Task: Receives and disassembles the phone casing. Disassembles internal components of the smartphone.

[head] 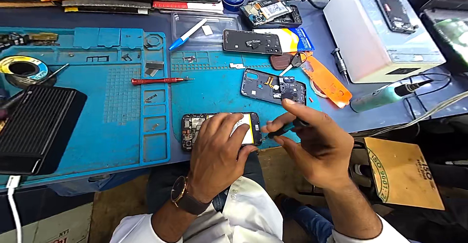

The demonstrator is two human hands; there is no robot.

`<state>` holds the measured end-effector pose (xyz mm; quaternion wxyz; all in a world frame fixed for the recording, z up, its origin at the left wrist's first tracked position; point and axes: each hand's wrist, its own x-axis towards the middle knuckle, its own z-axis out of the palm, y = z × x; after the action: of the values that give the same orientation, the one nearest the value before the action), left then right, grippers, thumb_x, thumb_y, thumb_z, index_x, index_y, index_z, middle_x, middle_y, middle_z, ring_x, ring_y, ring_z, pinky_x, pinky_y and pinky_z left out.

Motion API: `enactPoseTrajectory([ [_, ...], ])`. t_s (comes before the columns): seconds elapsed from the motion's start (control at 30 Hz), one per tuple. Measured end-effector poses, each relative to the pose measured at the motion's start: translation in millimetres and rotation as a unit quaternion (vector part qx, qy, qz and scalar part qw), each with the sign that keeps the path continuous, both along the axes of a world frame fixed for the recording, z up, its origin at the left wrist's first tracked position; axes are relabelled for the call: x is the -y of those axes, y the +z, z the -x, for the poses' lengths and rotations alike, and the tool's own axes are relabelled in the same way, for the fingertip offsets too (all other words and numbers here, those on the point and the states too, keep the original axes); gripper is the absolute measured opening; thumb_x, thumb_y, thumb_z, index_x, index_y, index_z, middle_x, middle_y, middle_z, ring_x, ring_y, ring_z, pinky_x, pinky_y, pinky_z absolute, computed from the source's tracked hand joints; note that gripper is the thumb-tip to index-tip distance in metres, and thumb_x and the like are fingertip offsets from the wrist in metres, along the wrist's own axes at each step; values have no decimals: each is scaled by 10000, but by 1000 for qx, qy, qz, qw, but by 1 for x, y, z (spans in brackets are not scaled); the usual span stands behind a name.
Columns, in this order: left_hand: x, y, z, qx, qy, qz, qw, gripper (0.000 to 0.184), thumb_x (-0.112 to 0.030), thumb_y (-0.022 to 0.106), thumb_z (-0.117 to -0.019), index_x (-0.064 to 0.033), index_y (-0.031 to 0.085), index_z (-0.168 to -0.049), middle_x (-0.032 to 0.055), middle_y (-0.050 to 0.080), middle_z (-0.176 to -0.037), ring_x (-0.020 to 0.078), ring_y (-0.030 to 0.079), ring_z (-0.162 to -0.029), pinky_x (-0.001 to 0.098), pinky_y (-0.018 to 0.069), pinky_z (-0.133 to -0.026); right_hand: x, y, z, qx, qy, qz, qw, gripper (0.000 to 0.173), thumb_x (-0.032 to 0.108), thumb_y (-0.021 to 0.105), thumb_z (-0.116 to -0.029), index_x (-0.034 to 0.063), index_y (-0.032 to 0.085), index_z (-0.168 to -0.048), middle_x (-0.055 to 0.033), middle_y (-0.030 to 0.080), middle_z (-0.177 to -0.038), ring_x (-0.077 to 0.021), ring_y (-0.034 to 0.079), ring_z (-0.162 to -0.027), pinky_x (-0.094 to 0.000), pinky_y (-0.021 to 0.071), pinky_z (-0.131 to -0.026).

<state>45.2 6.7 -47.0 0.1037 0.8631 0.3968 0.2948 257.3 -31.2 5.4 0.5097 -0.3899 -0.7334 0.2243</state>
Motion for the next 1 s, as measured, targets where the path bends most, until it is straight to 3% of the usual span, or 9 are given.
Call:
enactPoseTrajectory([
  [0.07, 0, 2, -1, -6, -1, 3, 1000, 419, -496, 634, -956, -157, 744, -1176, 35, 634, -1373, 263, 556, -1295, 467, 442, -1082, 0, -1, -1, 24, 1, -7, 1000, 578, 15, 676, -862, 22, 534, -1422, -120, 671, -1227, -257, 664, -1122, -446, 594, -952],
  [0.17, 2, 4, -3, -15, 5, 8, 1000, 403, -476, 627, -963, -154, 739, -1178, 42, 629, -1379, 270, 551, -1302, 475, 441, -1077, 4, -6, 3, 22, -85, -6, 996, 686, 21, 785, -873, 46, 502, -1497, -92, 662, -1108, -212, 678, -988, -393, 621, -865],
  [0.3, 9, 6, -6, 11, 17, 20, 1000, 369, -428, 656, -949, -158, 741, -1185, 51, 605, -1405, 294, 503, -1344, 497, 407, -1104, 12, -4, 5, -98, -100, 46, 989, 854, -102, 680, -889, 44, 259, -1618, -148, 682, -1183, -288, 723, -1012, -418, 653, -863],
  [0.53, 14, 9, -17, 114, 1, 38, 993, 131, -293, 692, -938, -200, 784, -953, -33, 696, -1098, 211, 589, -1164, 435, 441, -1041, 17, -5, 11, -203, -130, 46, 970, 826, -134, 710, -846, -15, 321, -1565, -156, 673, -1156, -281, 730, -971, -395, 664, -821],
  [0.7, 12, 15, -21, 148, 3, 32, 988, 96, -270, 716, -917, -197, 773, -889, -35, 702, -1058, 206, 600, -1150, 451, 437, -1052, 16, -8, 14, -187, -198, 46, 961, 802, -116, 743, -831, -20, 370, -1535, -122, 677, -1127, -233, 725, -955, -352, 663, -786],
  [0.77, 9, 20, -24, 147, -1, 28, 989, 160, -348, 748, -906, -193, 774, -933, -24, 699, -1095, 218, 597, -1153, 450, 459, -1008, 16, -10, 18, -190, -197, 56, 960, 806, -111, 750, -829, -29, 371, -1536, -131, 681, -1114, -238, 727, -949, -352, 666, -787],
  [0.83, 2, 24, -22, 104, -11, 34, 994, 376, -483, 740, -893, -177, 751, -1112, 9, 669, -1214, 244, 577, -1195, 461, 470, -991, 15, -9, 18, -187, -195, 49, 962, 799, -109, 746, -834, -35, 373, -1537, -131, 679, -1121, -241, 722, -965, -355, 666, -794],
  [0.9, -6, 27, -14, 47, -17, 37, 998, 565, -571, 702, -889, -166, 691, -1283, 39, 630, -1341, 276, 559, -1264, 497, 457, -1042, 13, -8, 10, -167, -202, 24, 965, 787, -96, 737, -854, -35, 361, -1543, -121, 677, -1147, -231, 717, -986, -352, 659, -808],
  [1.0, -15, 30, 6, -45, -9, 48, 998, 698, -586, 702, -871, -123, 623, -1386, 93, 580, -1429, 330, 529, -1328, 565, 414, -1098, 8, -6, -9, -106, -231, 14, 967, 793, -44, 713, -896, -21, 310, -1579, -102, 665, -1140, -192, 691, -961, -324, 634, -796],
])
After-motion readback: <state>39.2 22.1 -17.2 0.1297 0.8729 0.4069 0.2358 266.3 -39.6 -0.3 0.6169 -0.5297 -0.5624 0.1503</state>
